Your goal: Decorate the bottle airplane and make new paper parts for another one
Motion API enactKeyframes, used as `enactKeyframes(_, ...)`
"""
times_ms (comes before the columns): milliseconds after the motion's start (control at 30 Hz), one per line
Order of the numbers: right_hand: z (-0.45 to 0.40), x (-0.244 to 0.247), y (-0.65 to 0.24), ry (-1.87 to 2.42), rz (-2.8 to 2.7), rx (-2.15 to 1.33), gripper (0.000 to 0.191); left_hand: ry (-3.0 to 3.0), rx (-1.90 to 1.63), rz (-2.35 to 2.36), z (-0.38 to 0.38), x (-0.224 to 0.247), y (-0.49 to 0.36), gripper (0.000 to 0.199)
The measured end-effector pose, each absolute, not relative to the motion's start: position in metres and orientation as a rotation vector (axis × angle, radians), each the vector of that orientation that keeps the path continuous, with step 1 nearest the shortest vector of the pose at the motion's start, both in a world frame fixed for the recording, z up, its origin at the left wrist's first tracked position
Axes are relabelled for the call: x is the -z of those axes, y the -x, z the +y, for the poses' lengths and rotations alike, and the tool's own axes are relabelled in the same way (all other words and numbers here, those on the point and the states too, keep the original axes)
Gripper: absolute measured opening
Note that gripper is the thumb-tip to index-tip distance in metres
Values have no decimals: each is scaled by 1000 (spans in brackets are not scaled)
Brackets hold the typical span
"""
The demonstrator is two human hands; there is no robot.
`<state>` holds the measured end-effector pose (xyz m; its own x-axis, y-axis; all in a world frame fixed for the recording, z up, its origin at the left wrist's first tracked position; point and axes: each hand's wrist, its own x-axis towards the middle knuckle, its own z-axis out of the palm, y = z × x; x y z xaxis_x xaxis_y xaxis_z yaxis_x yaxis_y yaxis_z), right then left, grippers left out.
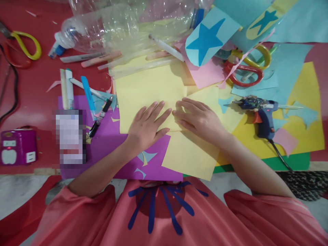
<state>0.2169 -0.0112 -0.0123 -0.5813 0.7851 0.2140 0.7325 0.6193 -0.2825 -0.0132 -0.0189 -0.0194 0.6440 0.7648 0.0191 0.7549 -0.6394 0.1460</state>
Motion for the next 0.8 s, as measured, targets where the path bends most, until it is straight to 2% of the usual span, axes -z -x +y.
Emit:
enactKeyframes(300,-11,11,-217,1149,-2536,-93,30,-2715,-111,1266,-17,19,12,58)
enactKeyframes(800,-11,14,-216,1227,-2526,-212,30,-2640,-80,1292,-17,20,10,53)
